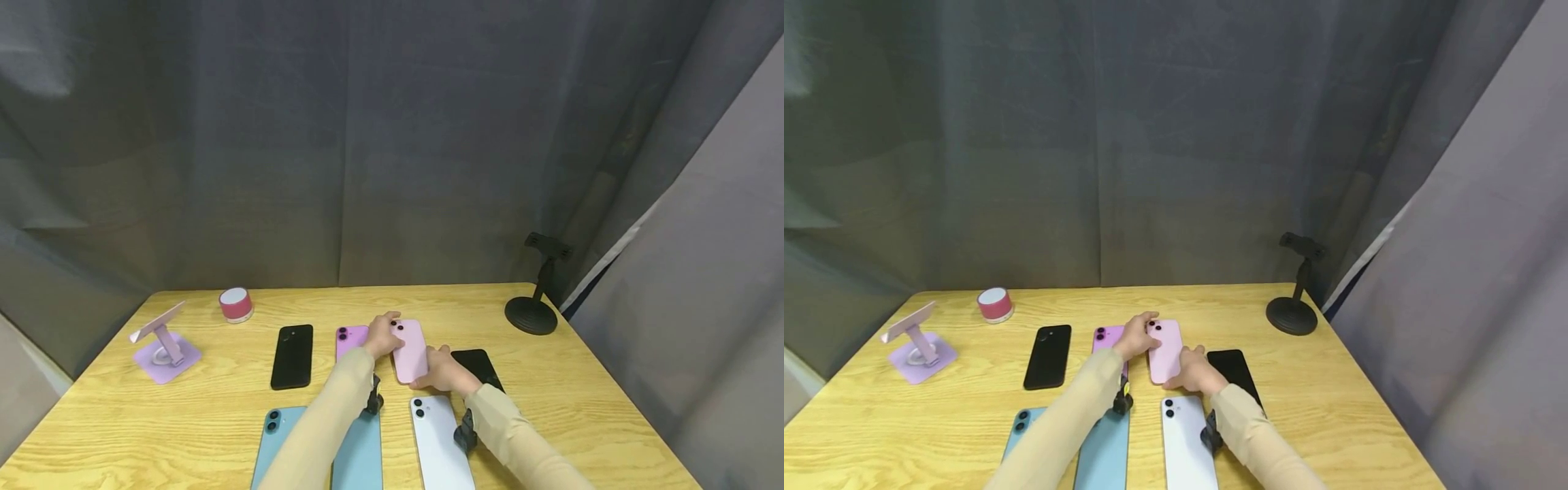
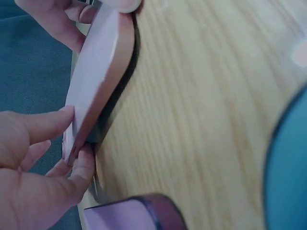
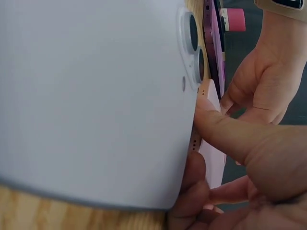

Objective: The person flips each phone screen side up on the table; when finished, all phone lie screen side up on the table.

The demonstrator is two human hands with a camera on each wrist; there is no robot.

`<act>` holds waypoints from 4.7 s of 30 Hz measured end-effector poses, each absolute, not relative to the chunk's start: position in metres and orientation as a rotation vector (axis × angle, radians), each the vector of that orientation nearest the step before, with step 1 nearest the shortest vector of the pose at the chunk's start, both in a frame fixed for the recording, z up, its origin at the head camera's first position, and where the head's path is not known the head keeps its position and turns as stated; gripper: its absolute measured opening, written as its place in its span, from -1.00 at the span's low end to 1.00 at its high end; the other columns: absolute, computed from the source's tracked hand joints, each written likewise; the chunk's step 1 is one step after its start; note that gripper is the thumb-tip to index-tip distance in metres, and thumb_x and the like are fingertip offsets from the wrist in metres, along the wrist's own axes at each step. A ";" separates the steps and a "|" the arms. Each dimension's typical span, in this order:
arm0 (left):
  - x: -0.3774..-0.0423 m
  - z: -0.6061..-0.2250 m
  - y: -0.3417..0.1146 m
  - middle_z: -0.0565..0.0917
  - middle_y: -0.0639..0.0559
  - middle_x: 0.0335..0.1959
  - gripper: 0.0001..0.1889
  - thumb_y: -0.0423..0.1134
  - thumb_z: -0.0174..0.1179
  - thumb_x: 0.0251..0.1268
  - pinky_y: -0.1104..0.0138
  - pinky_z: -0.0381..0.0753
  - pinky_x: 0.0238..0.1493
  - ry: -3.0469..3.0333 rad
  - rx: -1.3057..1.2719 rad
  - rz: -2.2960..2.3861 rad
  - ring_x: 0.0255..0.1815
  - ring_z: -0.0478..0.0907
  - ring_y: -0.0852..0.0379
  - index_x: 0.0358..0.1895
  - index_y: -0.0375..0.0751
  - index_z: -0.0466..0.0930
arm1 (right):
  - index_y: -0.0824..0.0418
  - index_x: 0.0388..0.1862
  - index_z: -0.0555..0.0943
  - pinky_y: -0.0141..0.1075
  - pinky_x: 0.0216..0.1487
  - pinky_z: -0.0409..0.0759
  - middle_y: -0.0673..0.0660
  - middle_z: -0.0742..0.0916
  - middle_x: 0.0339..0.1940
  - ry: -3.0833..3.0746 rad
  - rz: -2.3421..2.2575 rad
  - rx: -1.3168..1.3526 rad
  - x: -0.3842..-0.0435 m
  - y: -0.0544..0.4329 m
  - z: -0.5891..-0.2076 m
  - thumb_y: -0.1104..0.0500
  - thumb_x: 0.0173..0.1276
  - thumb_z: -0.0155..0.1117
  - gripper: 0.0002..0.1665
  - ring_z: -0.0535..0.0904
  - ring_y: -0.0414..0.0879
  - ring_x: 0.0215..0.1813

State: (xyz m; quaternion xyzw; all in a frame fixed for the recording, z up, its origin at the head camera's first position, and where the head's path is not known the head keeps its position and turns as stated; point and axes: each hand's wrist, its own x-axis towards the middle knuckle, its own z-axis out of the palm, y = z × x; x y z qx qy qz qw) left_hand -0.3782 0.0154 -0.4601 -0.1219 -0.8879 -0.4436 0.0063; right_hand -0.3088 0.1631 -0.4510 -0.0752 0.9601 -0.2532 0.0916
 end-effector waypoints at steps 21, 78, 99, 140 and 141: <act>-0.373 -0.466 0.017 0.52 -0.44 0.11 -0.40 -0.57 0.21 0.00 0.20 0.61 0.06 -2.527 0.105 -2.105 0.04 0.57 -0.13 0.20 -0.66 0.30 | 0.54 0.11 0.41 -0.15 -0.31 0.59 0.31 0.37 -0.15 2.834 -0.715 -0.200 -0.302 0.153 -0.451 -0.28 0.18 0.34 -0.06 0.46 0.03 -0.32; -0.371 -0.462 0.000 0.29 -0.41 0.21 -0.27 -0.34 0.25 0.26 -0.08 0.61 0.00 -2.197 -0.232 -2.557 -0.03 0.59 -0.25 0.46 -0.12 0.13 | 0.36 0.52 -0.02 -0.44 -0.61 0.39 0.08 0.63 -0.63 2.875 -0.969 -0.640 -0.277 0.173 -0.426 0.45 0.28 0.20 -0.09 0.49 -0.18 -0.63; -0.372 -0.473 -0.010 0.52 -0.41 0.00 -0.50 -0.60 0.10 0.25 0.17 0.69 -0.08 -2.195 -0.179 -2.507 -0.22 0.62 0.09 0.26 -0.60 0.24 | 0.35 0.50 0.07 -0.44 -0.66 0.30 0.00 0.52 -0.77 2.888 -1.090 -0.465 -0.292 0.185 -0.450 0.42 0.00 0.47 0.12 0.33 -0.23 -0.71; -0.364 -0.468 -0.009 0.44 -0.03 -0.40 -0.56 -0.62 0.27 0.04 0.31 0.71 -0.25 -2.684 -0.342 -2.129 -0.45 0.56 0.18 0.03 -0.65 0.37 | 0.51 0.28 0.39 -0.40 -0.55 0.47 0.13 0.58 -0.38 2.911 -0.910 -0.224 -0.300 0.179 -0.460 0.22 -0.03 0.58 -0.09 0.50 -0.20 -0.59; -0.363 -0.468 -0.009 0.46 -0.04 -0.39 -0.56 -0.62 0.28 0.04 0.32 0.71 -0.22 -2.703 -0.342 -2.125 -0.44 0.55 0.19 0.02 -0.65 0.38 | 0.51 0.27 0.40 -0.40 -0.55 0.47 0.13 0.57 -0.38 2.910 -0.908 -0.223 -0.300 0.179 -0.459 0.21 -0.03 0.57 -0.10 0.51 -0.20 -0.59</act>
